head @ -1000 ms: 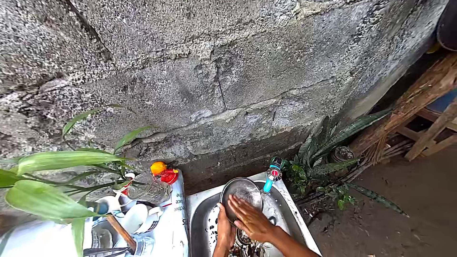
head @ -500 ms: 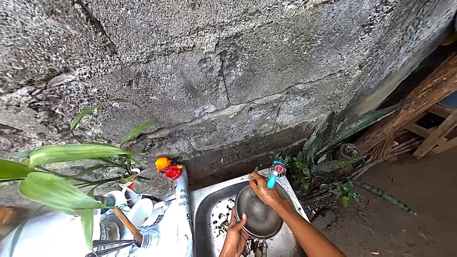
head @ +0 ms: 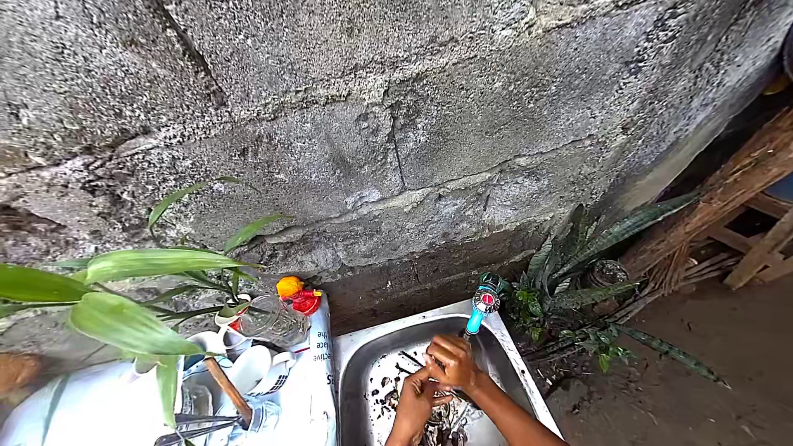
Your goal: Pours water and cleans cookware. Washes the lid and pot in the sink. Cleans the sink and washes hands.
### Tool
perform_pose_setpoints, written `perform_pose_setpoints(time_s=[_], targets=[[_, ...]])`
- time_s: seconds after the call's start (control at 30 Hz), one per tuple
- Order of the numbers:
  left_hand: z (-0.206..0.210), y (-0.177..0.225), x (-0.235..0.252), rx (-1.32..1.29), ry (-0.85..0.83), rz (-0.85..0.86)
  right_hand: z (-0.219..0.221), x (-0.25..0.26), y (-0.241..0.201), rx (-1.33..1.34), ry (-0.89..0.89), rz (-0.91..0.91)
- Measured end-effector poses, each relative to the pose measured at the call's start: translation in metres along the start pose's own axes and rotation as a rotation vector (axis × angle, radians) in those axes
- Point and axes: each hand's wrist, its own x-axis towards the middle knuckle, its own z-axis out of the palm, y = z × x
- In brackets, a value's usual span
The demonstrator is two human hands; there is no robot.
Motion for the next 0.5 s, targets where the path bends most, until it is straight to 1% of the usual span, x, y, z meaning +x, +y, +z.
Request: perform_pose_setpoints(time_s=[0.07,0.1,0.13,0.17,0.2,0.23,0.27,0.3,0.33,0.37,0.4,0.47,0.5], targets=[[-0.001,-0.02,0.011,0.128,-0.067,-0.095,0.005,-0.004,0.015,0.009,0.01,0.116],[-0.003,-0.033,0.022,0.178,-0.037,-0.14,0.006,-0.002,0.019,0.047,-0.004,0.234],[-0.007,-0.047,0.034,0.22,0.045,-0.154,0.005,0.003,0.02,0.114,-0.012,0.383],[-0.01,-0.06,0.045,0.273,0.124,-0.15,0.002,0.008,0.023,0.21,-0.029,0.549],[-0.01,-0.067,0.056,0.326,0.164,-0.128,-0.007,0.016,0.026,0.337,-0.077,0.733],[-0.004,-0.067,0.066,0.355,0.169,-0.1,-0.018,0.026,0.029,0.487,-0.124,0.897],[0.005,-0.06,0.074,0.367,0.168,-0.073,-0.028,0.033,0.031,0.648,-0.135,1.022],[0.017,-0.048,0.081,0.35,0.167,-0.06,-0.035,0.04,0.028,0.795,-0.103,1.113],[0.03,-0.033,0.087,0.321,0.143,-0.058,-0.042,0.046,0.022,0.896,-0.044,1.161],[0.043,-0.018,0.092,0.268,0.104,-0.046,-0.049,0.052,0.015,0.936,0.007,1.184],[0.057,-0.001,0.093,0.213,0.041,-0.048,-0.057,0.056,0.009,0.921,0.046,1.194],[0.071,0.019,0.094,0.175,-0.177,-0.071,-0.075,0.049,0.005,0.792,0.076,1.205],[0.075,0.017,0.1,0.233,-0.242,-0.021,-0.084,0.041,0.004,0.703,0.094,1.229]])
